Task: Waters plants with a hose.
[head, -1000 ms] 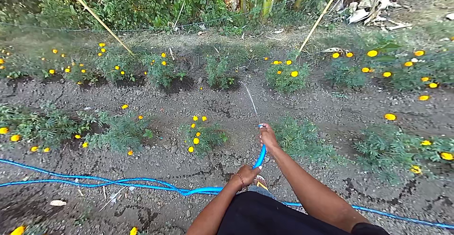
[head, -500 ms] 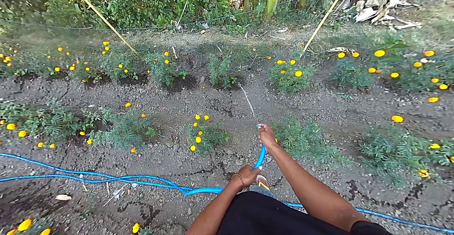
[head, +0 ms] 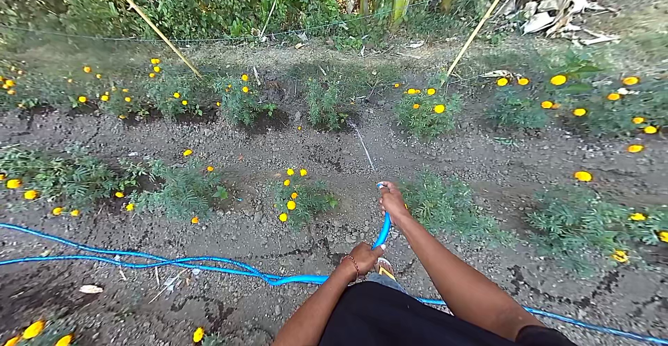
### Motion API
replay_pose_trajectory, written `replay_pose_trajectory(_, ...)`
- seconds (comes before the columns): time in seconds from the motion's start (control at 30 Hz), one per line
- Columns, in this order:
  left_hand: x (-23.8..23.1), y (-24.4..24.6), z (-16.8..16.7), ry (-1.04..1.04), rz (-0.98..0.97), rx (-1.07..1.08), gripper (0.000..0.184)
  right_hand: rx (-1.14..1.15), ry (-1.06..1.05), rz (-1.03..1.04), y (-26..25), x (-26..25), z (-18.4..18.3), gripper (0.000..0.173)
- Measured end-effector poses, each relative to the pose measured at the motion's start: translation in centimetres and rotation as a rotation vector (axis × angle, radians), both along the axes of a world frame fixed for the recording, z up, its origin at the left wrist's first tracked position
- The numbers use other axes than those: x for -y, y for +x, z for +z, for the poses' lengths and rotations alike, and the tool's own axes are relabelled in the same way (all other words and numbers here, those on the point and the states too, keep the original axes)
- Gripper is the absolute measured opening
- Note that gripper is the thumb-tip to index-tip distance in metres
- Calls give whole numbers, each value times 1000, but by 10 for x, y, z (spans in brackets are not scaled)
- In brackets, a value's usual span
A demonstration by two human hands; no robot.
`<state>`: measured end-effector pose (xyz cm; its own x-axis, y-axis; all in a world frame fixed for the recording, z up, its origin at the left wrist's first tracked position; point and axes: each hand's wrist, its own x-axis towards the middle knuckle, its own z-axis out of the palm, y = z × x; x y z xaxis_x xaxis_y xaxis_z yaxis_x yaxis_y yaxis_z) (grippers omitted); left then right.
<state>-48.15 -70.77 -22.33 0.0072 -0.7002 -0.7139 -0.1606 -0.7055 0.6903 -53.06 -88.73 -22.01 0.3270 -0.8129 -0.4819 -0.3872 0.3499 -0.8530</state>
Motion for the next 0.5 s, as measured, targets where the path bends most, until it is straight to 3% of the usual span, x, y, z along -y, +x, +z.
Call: replay_pose_trajectory(0.5, -3, 2, 1, -8, 28, -14, 52, 24, -8, 17, 6, -2, 4, 30)
